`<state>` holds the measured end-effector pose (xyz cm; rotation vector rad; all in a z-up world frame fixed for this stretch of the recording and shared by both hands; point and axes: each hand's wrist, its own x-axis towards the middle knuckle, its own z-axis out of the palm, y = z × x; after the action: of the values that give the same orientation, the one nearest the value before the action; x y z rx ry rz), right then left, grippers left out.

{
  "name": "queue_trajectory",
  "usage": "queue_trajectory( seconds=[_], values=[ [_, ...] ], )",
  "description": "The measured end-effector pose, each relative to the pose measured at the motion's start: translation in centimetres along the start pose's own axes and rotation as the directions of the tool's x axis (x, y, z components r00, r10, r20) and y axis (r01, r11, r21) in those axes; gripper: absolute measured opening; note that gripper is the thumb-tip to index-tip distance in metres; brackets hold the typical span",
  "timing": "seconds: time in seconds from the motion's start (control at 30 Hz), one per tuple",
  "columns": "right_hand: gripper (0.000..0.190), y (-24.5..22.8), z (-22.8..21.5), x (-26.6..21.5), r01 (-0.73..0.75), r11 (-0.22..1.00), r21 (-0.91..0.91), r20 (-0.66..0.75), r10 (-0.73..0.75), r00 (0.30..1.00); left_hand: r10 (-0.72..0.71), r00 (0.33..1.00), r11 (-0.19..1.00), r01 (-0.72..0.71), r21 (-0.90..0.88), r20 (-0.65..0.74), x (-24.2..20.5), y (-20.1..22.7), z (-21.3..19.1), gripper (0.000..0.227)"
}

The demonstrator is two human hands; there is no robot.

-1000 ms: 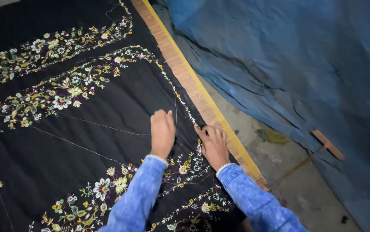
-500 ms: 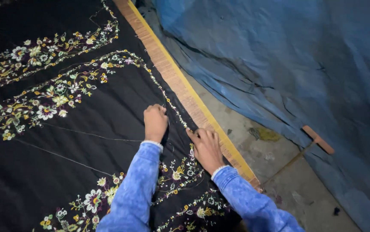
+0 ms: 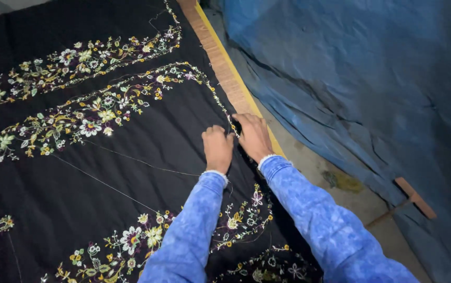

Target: Trimming loose threads and inspecting embroidery on a piece of black fabric

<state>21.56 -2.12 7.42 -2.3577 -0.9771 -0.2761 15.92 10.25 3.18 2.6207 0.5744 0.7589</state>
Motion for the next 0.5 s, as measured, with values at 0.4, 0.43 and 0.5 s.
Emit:
queue_trajectory(
  seconds=[0.4, 0.43, 0.5],
  values=[
    [0.087, 0.4, 0.7, 0.5, 0.124, 0.99, -0.073, 0.241, -0.103, 0.965, -0.126, 0.98, 0.745, 0.197, -0.637, 0.156, 1.1, -1.5, -3.3, 0.005],
    [0.087, -0.1, 0.4, 0.7, 0.125, 0.989, -0.073, 0.241, -0.104, 0.965, -0.126, 0.98, 0.745, 0.197, -0.637, 0.155, 1.2, -0.9, -3.6, 0.005],
    [0.093, -0.9, -0.4, 0.8, 0.096, 0.986, -0.138, 0.276, -0.054, 0.96, -0.024, 0.997, 0.618, 0.069, -0.783, 0.068, 1.4, 0.3, -4.2, 0.006]
  ],
)
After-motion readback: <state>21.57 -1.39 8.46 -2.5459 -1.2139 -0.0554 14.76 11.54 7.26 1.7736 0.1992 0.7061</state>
